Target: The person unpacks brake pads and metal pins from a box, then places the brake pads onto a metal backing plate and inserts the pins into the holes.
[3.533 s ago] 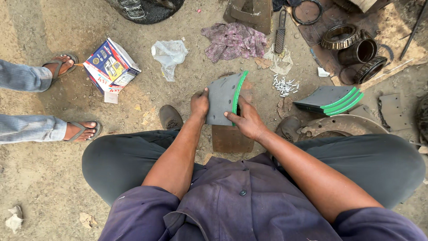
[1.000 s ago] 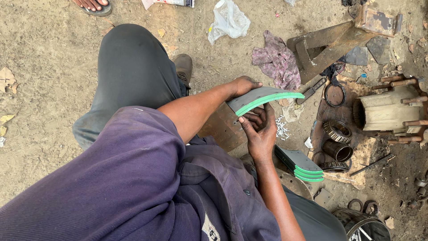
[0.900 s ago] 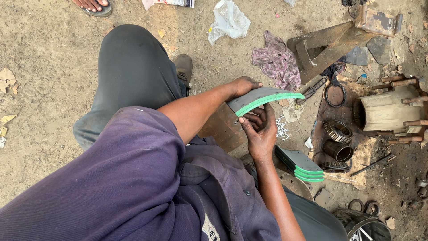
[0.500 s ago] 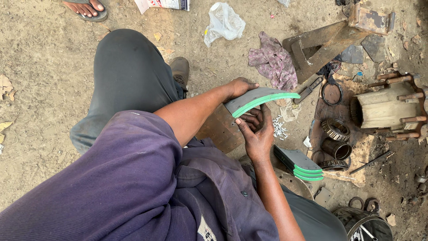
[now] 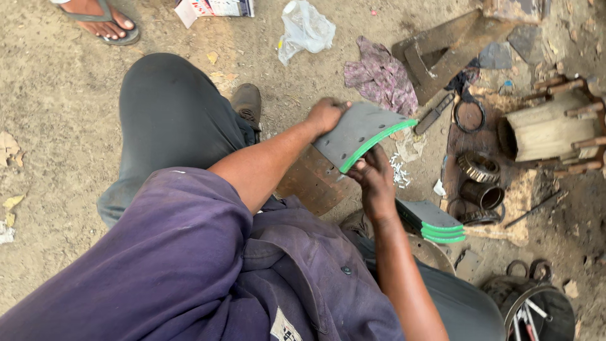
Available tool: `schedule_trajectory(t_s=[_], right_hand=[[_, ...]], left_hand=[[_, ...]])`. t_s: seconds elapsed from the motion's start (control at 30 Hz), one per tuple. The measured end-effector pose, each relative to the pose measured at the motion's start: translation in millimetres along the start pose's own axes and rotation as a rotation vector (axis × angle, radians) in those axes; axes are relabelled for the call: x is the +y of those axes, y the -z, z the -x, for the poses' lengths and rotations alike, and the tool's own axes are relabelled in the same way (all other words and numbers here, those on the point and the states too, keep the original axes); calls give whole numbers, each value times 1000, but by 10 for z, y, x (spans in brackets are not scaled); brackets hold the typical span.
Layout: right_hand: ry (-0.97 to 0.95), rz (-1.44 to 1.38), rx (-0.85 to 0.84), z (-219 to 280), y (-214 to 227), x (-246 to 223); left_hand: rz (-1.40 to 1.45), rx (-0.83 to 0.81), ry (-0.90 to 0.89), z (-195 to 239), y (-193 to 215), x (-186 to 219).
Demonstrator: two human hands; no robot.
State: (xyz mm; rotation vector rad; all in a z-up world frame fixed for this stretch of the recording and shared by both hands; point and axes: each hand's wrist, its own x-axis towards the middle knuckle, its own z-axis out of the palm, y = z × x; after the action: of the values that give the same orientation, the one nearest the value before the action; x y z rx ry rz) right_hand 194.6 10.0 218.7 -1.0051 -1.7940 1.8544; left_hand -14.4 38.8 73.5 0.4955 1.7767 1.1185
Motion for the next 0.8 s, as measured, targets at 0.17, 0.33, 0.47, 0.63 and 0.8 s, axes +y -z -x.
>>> schedule_trajectory(t_s=[0.17, 0.33, 0.47, 0.63, 0.8], right_hand=[[-152, 22, 340, -306, 485, 362], [-90, 370, 523, -440, 745, 723], [-292, 493, 531, -373, 691, 1152], [-490, 637, 470, -255, 421, 1706], [-421, 703, 490, -223, 368, 1764]], left_hand=[[75, 253, -227, 69, -82, 101], [117, 160, -394, 52, -218, 61], [-333, 330, -211, 79, -308, -311], [-406, 345, -349, 159, -285, -782], [-379, 246, -166, 243, -320, -907]])
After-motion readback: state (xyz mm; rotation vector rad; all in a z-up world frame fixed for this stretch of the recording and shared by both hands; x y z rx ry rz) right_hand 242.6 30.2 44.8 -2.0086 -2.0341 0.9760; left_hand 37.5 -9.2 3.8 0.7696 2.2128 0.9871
